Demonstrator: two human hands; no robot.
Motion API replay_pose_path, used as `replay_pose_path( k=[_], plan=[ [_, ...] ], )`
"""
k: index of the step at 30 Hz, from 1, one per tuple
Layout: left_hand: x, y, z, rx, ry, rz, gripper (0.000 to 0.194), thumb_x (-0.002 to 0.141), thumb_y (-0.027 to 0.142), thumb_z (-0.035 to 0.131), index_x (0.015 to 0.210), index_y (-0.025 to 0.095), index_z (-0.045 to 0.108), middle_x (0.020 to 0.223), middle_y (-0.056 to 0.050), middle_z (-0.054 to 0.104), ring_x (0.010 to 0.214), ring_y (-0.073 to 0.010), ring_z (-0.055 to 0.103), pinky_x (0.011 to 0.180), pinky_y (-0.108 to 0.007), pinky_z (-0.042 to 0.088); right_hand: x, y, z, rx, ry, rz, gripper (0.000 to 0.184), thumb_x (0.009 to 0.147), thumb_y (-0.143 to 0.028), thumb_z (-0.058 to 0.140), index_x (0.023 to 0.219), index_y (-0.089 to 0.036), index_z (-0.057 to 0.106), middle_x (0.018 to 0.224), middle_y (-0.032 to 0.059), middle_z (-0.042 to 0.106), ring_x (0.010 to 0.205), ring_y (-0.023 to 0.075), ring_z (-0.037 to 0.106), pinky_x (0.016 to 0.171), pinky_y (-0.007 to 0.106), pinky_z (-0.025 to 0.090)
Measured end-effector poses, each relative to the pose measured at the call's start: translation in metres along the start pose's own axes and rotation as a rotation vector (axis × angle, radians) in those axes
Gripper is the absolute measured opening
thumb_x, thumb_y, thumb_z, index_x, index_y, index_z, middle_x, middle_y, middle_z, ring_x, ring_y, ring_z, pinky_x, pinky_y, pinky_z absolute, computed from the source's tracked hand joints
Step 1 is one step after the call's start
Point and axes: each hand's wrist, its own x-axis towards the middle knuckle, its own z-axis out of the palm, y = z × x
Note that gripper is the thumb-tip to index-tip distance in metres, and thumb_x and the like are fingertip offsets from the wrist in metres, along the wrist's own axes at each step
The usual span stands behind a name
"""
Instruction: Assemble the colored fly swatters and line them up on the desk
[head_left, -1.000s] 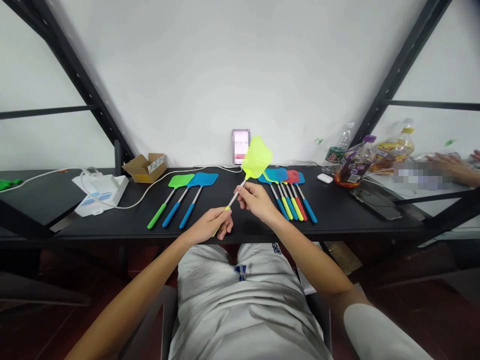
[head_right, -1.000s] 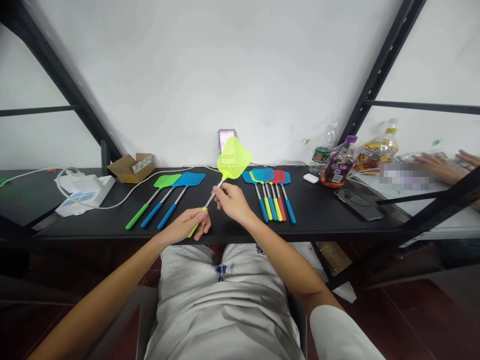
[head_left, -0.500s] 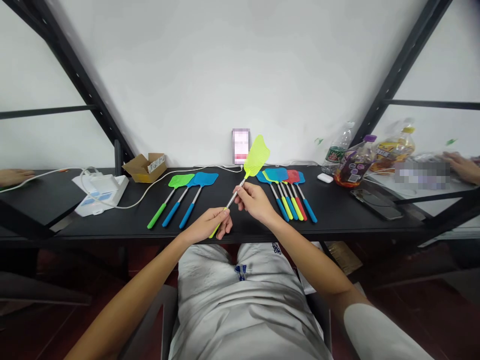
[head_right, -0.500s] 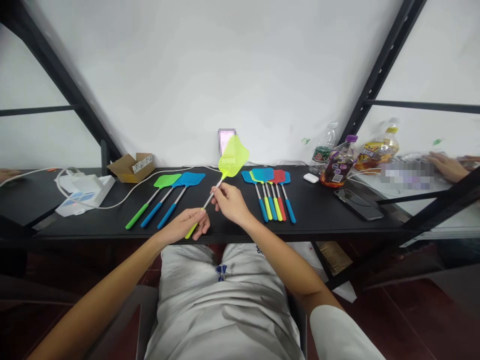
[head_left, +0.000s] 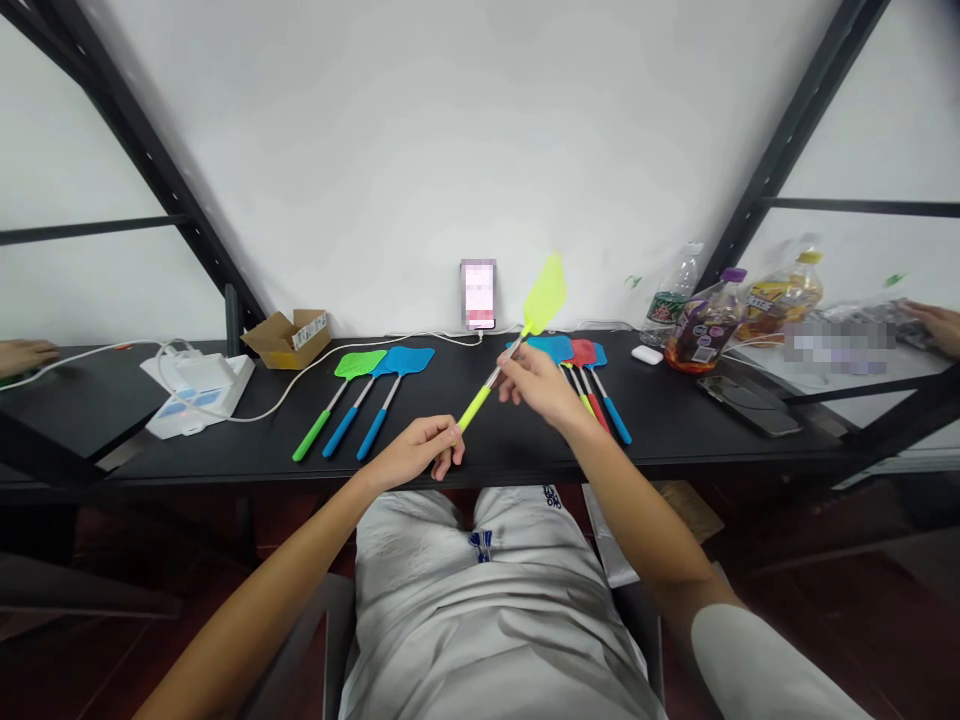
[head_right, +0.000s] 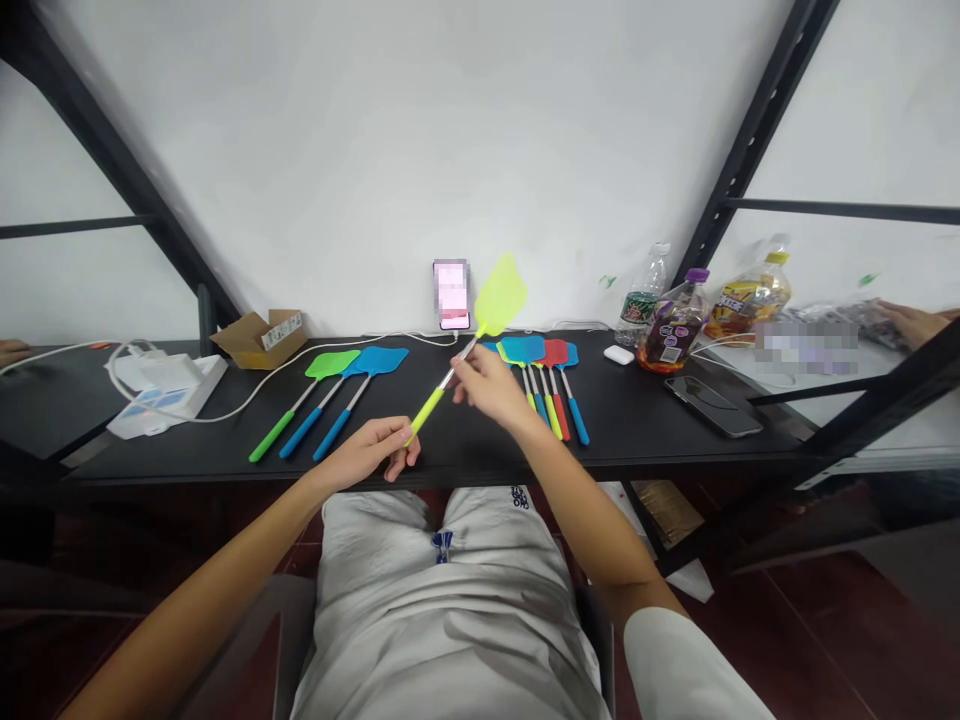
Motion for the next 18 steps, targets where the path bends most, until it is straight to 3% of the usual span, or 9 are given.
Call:
replay_pose_path(
  k=[5,10,13,18],
  plan=[
    [0.001,-0.003,0.000,-0.013,-0.005,0.003,0.039,0.096,0.048,0.053,0.076,0.015,0.055,0.072,-0.002,0.064,0.047,-0.0072,0.053,0.049,-0.021,0.040,0.002,-0.010,-0.071,-0.248,0.183,0.076,0.015,0.092,-0.034,0.051,0.088,-0.019,0.054,0.067,0.0003,0.060,0.049,0.0108,0.052,0.046,0.023,0.039],
    [0.001,-0.006,-0.001,-0.005,-0.001,-0.007,0.040,0.096,0.049,0.053,0.076,0.014,0.057,0.070,-0.002,0.063,0.047,-0.0075,0.053,0.049,-0.021,0.042,-0.002,-0.003,-0.137,-0.873,0.269,0.141,0.031,0.092,-0.037,0.048,0.070,-0.017,0.059,0.064,0.0038,0.058,0.060,0.0158,0.050,0.056,0.028,0.034],
    [0.001,-0.005,-0.001,-0.002,-0.003,-0.011,0.040,0.096,0.049,0.053,0.076,0.014,0.057,0.066,-0.001,0.061,0.047,-0.0078,0.052,0.049,-0.021,0.042,-0.002,0.005,-0.155,-1.143,0.252,0.240,0.033,0.091,-0.033,0.047,0.067,-0.016,0.062,0.070,0.0083,0.063,0.066,0.0182,0.054,0.059,0.029,0.033],
    [0.001,-0.002,0.000,0.004,0.003,-0.014,0.040,0.096,0.048,0.054,0.074,0.014,0.056,0.062,0.001,0.059,0.046,-0.0075,0.052,0.049,-0.020,0.041,0.006,0.017,-0.160,-1.250,0.164,0.422,0.031,0.090,-0.032,0.050,0.076,-0.015,0.071,0.081,0.0140,0.071,0.076,0.0214,0.063,0.063,0.028,0.037]
  ],
)
